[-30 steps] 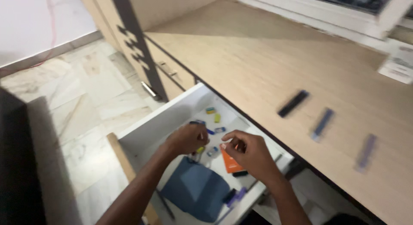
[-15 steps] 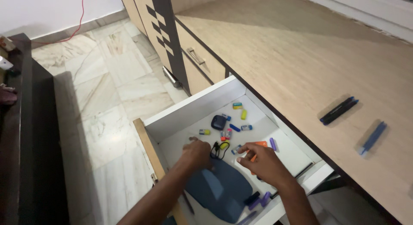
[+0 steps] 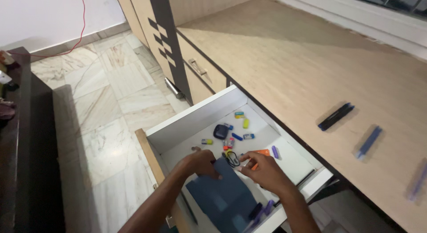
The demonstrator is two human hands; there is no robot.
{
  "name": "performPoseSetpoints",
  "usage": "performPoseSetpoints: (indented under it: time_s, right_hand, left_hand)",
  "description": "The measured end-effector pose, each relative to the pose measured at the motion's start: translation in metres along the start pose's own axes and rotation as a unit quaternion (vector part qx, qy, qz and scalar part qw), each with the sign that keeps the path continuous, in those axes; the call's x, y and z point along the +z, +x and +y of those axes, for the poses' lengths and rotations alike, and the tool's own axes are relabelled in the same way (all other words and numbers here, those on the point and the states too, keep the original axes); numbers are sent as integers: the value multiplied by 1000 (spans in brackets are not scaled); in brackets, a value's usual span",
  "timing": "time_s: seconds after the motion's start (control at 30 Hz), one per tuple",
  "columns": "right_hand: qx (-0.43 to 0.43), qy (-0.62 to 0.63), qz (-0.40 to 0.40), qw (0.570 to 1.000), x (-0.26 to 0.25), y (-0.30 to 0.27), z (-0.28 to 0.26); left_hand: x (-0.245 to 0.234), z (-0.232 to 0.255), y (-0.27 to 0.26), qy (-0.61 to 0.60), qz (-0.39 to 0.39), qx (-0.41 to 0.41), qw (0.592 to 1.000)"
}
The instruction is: The person places a black computer mouse into a white box and closes it. They then open a light blue plastic container, place a pen inside, and close it. They open a drawer, remove several pens and a stapler, and place them on the desk. Finally, they open a blue pencil case and remove a stapler.
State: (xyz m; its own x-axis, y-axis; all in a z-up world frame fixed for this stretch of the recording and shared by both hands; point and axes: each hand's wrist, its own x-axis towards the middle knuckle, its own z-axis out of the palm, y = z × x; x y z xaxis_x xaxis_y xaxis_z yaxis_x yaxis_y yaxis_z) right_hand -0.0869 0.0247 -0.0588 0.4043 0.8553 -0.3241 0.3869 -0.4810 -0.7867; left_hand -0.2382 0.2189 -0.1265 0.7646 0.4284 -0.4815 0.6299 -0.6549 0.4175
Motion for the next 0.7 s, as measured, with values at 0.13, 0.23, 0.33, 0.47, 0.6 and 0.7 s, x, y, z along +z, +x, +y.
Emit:
performPoseSetpoints:
  time_s: [0.13, 0.23, 0.33, 0.47, 0.6, 0.7]
  right_hand:
    - [-41, 29, 29, 998, 1, 9, 8]
    - [-41, 57, 73, 995, -2, 15, 10]
    - [79, 130, 95, 984, -9, 14, 6]
    - [121, 251, 148, 949, -17, 5, -6]
    - [102, 264, 116, 952, -19, -5, -16]
    - [93, 264, 85, 956, -18, -6, -22]
  left_hand:
    - [-14, 22, -31, -112, 22, -50, 992]
    - [-37, 35, -50, -76, 129, 13, 989]
    - [-55, 45, -62, -126, 166, 11, 978]
    - [-73, 56, -66, -146, 221, 27, 964]
    - [-80, 62, -65, -292, 204, 17, 934]
    - [-79, 61, -59, -416, 172, 13, 893]
